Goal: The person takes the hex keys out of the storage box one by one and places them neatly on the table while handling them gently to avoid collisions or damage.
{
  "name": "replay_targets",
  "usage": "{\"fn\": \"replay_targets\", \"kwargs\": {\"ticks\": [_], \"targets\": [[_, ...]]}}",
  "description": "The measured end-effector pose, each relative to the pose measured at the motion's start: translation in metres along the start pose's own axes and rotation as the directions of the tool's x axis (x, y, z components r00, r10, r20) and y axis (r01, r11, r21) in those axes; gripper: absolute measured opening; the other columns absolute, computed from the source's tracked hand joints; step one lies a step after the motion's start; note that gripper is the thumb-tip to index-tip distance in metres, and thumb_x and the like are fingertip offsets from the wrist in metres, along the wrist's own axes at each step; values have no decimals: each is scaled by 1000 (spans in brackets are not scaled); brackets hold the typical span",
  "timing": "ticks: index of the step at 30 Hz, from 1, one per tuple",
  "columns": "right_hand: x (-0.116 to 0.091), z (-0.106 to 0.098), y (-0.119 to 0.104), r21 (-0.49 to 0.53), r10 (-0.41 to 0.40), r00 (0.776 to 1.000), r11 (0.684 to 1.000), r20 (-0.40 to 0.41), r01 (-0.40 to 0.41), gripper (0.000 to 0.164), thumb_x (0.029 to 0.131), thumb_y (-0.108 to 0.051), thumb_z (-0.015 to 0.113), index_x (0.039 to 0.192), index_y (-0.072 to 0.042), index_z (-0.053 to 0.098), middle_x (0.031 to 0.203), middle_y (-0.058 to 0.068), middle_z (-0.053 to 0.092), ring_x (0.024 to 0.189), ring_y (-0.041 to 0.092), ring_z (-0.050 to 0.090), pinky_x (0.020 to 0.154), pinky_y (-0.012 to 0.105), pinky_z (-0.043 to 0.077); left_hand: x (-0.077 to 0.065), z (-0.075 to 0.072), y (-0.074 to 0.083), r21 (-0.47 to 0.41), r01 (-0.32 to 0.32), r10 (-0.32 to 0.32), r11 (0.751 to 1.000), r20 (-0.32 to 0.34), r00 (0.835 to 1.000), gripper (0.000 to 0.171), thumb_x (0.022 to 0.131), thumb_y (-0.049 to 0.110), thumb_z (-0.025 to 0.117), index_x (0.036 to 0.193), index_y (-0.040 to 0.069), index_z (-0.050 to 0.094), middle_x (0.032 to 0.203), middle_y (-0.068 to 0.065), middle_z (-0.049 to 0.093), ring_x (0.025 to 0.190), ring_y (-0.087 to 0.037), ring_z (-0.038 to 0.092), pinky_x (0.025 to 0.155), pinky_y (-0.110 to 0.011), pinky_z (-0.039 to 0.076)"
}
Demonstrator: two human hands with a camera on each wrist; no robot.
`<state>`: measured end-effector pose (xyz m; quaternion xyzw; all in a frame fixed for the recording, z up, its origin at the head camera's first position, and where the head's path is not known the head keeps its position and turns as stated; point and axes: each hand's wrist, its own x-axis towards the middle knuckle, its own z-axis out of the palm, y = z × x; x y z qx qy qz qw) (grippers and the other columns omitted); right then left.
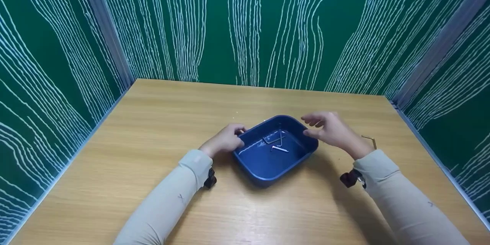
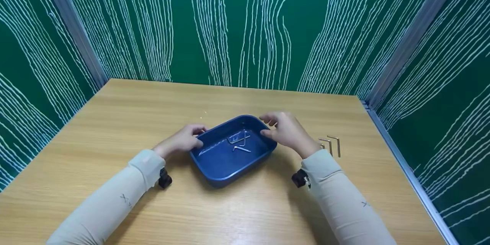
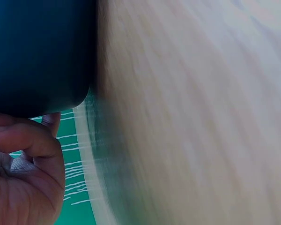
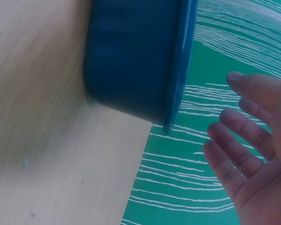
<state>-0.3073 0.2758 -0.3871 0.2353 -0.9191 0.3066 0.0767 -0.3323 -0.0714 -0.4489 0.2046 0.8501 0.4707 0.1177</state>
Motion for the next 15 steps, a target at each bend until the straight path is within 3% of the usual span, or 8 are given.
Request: {"fn": "replay_targets", "kwargs": {"ticks": [15], "targets": [[15,17,-9,-49,-5,994,999,107,10,33,94,-4,81,125,6,76,118,25,79,107,41,76,96,61,60,0,-1,0,5,2,-2,1000,3,1000,39,83,-6,60,119,3,72,114,-15,72,102,-24,63,87,-33,54]]}}
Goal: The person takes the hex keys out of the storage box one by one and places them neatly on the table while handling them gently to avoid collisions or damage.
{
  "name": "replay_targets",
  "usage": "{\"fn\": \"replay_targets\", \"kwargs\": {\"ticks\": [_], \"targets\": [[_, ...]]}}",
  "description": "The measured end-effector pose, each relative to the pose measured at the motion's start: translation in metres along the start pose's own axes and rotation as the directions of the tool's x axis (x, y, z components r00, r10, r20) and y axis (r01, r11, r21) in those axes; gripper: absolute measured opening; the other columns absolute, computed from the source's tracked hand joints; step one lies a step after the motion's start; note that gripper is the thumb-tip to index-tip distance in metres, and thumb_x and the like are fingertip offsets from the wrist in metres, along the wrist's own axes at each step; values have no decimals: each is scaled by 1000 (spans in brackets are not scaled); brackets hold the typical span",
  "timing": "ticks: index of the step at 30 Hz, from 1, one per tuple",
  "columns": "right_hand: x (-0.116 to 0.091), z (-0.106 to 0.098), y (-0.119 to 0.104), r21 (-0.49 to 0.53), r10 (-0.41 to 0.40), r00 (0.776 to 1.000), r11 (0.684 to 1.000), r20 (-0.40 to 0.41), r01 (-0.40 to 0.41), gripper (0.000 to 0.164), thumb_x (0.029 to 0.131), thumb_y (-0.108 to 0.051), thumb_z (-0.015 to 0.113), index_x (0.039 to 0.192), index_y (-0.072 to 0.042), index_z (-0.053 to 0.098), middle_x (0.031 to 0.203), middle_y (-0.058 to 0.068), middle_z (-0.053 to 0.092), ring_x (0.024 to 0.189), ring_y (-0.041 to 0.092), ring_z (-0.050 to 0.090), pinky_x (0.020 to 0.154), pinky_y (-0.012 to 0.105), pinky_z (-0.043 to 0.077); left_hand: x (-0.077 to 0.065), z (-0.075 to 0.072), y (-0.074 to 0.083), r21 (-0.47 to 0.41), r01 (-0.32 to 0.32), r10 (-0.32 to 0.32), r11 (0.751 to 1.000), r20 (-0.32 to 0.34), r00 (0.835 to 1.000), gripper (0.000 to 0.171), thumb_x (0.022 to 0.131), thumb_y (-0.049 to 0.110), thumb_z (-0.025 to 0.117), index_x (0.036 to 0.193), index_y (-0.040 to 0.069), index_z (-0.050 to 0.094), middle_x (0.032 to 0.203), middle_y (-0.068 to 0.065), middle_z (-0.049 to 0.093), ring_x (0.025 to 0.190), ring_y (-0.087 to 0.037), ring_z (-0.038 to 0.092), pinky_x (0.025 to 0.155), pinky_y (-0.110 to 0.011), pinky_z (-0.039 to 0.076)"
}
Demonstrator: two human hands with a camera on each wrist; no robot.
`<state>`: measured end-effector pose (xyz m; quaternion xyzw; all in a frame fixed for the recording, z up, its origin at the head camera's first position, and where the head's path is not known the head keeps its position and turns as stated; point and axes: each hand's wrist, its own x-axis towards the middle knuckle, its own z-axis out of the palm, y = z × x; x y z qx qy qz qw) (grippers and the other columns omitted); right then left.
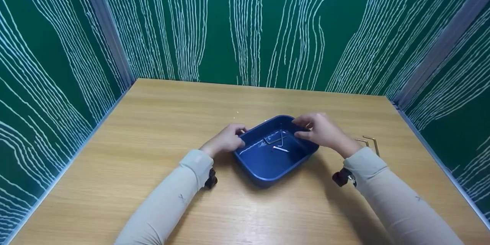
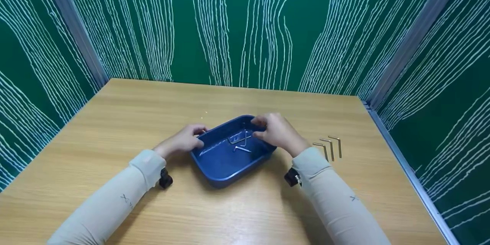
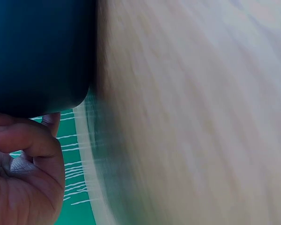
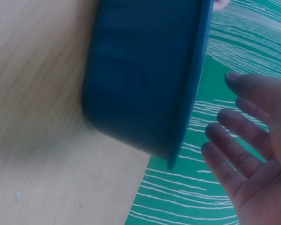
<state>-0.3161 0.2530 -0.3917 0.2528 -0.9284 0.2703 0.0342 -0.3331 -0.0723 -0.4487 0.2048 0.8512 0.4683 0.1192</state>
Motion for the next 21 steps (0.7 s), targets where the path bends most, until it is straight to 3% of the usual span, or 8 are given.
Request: {"fn": "replay_targets", "kwargs": {"ticks": [15,21], "targets": [[19,18,-7,-13,-2,996,1000,92,3,34,94,-4,81,126,7,75,118,26,78,107,43,75,96,57,61,0,1,-1,-9,9,-9,1000,10,1000,35,86,-6,61,118,4,71,115,-14,71,101,-23,63,84,-32,54],[27,25,-11,-31,66,988,998,137,-62,33,97,-4,79,129,2,76,128,24,76,119,41,74,105,56,58,0,0,-2,1,8,-8,1000,7,1000,34,87,-6,62,118,4,72,116,-15,71,103,-25,64,88,-34,55]]}}
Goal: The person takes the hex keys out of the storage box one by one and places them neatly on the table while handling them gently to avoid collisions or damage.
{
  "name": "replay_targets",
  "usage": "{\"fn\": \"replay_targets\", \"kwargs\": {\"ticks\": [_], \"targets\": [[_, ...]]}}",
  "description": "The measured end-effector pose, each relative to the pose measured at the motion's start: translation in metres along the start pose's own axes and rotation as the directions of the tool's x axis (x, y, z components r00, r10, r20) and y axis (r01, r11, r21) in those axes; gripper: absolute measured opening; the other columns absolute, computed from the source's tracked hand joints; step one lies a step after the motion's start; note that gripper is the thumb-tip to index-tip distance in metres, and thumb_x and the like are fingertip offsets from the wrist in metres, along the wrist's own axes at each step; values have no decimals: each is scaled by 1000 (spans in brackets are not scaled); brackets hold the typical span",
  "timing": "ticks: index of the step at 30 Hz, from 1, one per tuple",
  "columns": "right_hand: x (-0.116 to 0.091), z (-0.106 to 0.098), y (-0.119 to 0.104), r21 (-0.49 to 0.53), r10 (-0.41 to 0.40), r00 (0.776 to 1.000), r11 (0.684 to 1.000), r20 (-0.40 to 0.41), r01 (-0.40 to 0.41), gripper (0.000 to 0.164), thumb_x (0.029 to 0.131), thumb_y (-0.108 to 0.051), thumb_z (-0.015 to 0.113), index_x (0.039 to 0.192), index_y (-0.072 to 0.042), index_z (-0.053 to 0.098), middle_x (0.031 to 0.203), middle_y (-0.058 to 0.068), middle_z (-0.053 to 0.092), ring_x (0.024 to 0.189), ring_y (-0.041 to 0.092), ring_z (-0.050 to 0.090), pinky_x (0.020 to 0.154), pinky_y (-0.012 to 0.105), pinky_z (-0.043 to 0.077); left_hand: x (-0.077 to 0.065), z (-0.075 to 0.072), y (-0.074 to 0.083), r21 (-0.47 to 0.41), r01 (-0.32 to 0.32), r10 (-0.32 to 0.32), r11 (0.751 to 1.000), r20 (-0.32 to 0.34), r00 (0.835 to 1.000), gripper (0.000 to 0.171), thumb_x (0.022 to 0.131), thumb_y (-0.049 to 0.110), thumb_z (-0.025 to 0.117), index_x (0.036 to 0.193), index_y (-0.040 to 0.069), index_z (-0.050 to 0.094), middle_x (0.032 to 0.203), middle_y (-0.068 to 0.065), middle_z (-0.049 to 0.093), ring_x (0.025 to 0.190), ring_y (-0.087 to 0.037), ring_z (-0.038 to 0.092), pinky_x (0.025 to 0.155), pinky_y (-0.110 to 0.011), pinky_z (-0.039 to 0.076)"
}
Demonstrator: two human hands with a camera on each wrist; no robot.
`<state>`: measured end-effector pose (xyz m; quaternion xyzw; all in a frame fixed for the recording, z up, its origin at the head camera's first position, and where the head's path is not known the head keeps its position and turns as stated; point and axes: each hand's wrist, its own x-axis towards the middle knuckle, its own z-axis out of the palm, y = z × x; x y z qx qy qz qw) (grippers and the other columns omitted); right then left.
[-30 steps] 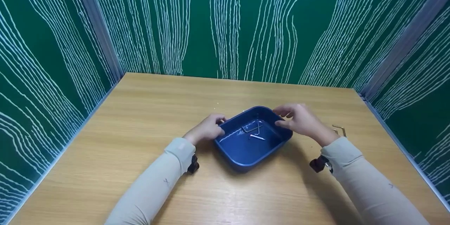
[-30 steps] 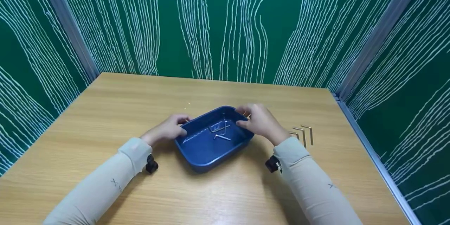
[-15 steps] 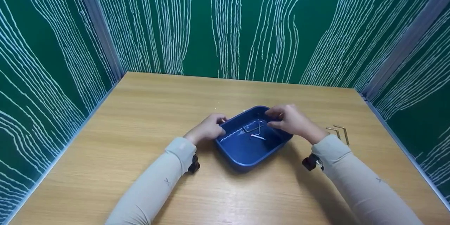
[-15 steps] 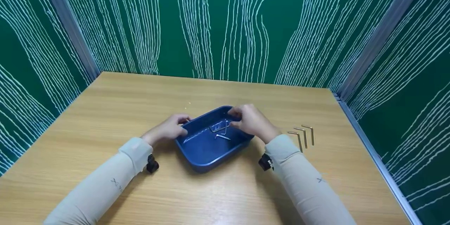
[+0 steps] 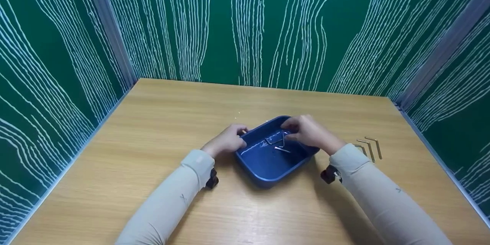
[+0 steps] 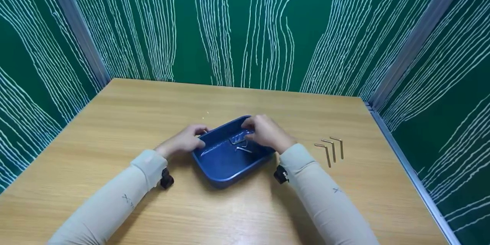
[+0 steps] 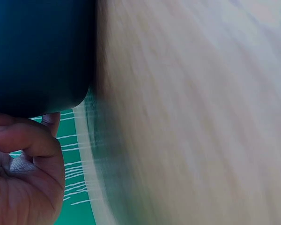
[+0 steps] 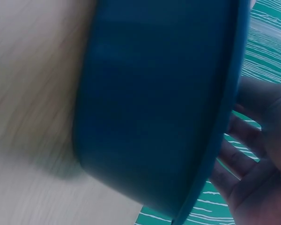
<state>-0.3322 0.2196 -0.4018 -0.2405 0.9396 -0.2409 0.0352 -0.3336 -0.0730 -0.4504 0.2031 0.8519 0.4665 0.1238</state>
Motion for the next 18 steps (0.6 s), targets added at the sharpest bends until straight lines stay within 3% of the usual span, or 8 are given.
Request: {"fn": "replay_targets", "kwargs": {"ticks": [4,18], "targets": [[4,4,-2,-17,10,1000,1000,23,-10,34,97,-4,78,130,1,76,130,23,76,121,40,73,105,54,58,1,0,-1,0,2,-2,1000,-5,1000,35,86,-7,62,119,3,71,116,-16,71,103,-25,63,88,-34,55],[17,23,5,-87,-67,997,994,46,71,25,94,-2,81,119,1,80,119,20,79,110,36,76,98,51,62,2,1,-1,-2,7,-7,1000,-3,1000,37,86,-6,62,121,4,72,117,-15,71,105,-25,64,91,-36,57]]}}
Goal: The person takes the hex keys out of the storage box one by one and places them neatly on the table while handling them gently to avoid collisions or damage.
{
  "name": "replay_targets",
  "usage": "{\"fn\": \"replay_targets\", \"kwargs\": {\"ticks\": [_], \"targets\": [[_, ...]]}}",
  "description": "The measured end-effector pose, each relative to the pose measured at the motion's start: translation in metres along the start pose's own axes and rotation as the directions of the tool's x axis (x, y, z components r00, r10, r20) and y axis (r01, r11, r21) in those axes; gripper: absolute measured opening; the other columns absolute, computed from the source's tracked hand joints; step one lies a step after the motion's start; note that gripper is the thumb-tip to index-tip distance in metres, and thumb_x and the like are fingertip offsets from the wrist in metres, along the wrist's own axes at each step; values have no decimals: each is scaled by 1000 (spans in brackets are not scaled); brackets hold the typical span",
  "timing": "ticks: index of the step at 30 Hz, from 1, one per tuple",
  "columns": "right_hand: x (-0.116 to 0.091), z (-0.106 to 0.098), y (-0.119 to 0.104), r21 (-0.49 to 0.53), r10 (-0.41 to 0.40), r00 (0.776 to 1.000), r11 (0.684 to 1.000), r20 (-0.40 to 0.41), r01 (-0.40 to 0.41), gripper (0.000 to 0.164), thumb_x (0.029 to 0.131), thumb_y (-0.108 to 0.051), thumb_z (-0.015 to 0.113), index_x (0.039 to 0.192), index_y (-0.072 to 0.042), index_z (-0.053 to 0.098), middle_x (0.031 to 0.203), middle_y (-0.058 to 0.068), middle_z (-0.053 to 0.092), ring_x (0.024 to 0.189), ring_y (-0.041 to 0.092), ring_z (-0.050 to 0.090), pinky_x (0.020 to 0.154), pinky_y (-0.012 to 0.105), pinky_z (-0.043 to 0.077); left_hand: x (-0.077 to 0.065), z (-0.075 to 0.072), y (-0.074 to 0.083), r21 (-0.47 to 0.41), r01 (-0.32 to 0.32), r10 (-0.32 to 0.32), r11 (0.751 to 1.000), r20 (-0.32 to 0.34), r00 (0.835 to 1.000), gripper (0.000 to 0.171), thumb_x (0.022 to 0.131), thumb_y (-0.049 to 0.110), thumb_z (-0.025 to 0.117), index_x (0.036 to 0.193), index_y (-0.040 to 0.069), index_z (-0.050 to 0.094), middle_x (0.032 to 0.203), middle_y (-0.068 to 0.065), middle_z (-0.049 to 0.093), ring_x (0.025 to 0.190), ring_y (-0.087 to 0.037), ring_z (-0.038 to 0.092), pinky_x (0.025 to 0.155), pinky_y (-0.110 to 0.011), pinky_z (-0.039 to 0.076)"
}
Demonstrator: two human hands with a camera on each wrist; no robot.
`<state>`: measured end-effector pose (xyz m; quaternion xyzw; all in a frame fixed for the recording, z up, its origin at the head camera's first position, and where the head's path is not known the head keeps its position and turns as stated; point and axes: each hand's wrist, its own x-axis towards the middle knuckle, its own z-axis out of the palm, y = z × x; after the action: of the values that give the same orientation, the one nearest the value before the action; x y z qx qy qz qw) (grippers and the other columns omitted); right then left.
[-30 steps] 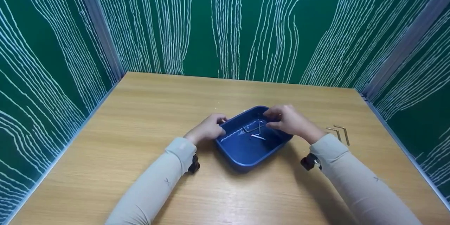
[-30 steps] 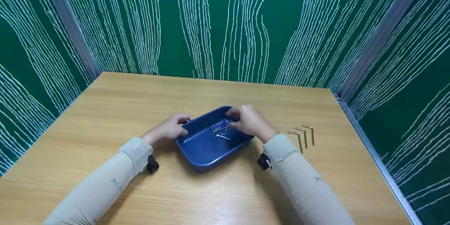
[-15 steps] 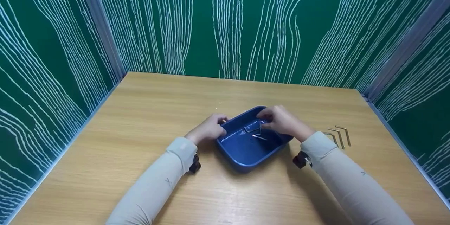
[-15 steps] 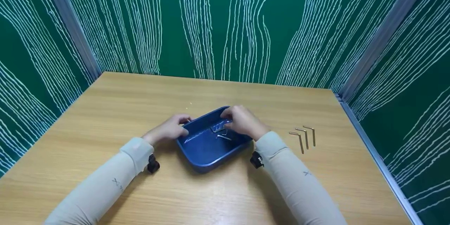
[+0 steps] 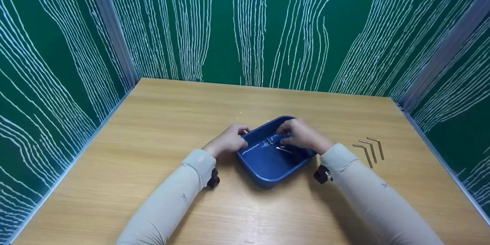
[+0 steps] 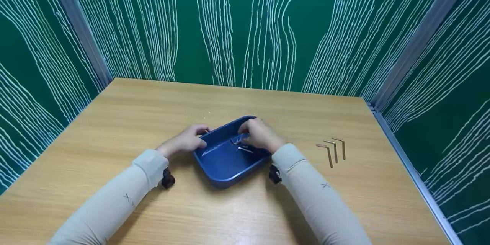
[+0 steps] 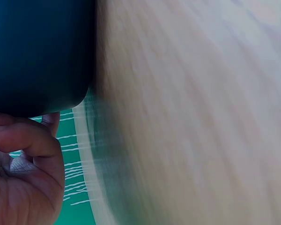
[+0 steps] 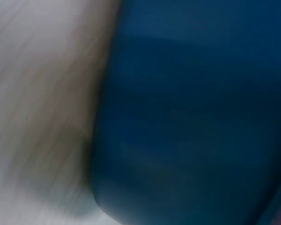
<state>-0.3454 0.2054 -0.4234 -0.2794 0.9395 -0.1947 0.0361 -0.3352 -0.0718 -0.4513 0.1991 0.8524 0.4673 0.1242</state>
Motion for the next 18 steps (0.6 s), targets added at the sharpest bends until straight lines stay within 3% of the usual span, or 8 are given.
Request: {"fn": "replay_targets", "kwargs": {"ticks": [6,13,18], "targets": [[4,6,3,-49,-84,996,995,-30,82,20,88,4,81,108,2,82,109,20,81,102,33,76,93,51,62,-2,0,1,-34,-23,23,999,-4,1000,37,84,-9,60,116,3,72,107,-12,70,95,-21,63,80,-30,54],[5,8,-1,-67,-23,999,997,30,25,21,92,6,76,108,-4,84,111,15,82,102,27,76,94,48,64,-3,0,2,-32,-23,23,999,-4,1000,34,86,-8,60,115,4,73,109,-12,70,97,-22,63,82,-30,55],[8,11,-2,-74,-22,998,997,55,26,23,94,8,71,109,-3,84,112,16,82,102,26,77,93,46,64,-2,0,2,-25,-21,21,999,-3,1000,34,85,-7,60,115,5,72,111,-12,71,99,-22,63,83,-31,55]]}}
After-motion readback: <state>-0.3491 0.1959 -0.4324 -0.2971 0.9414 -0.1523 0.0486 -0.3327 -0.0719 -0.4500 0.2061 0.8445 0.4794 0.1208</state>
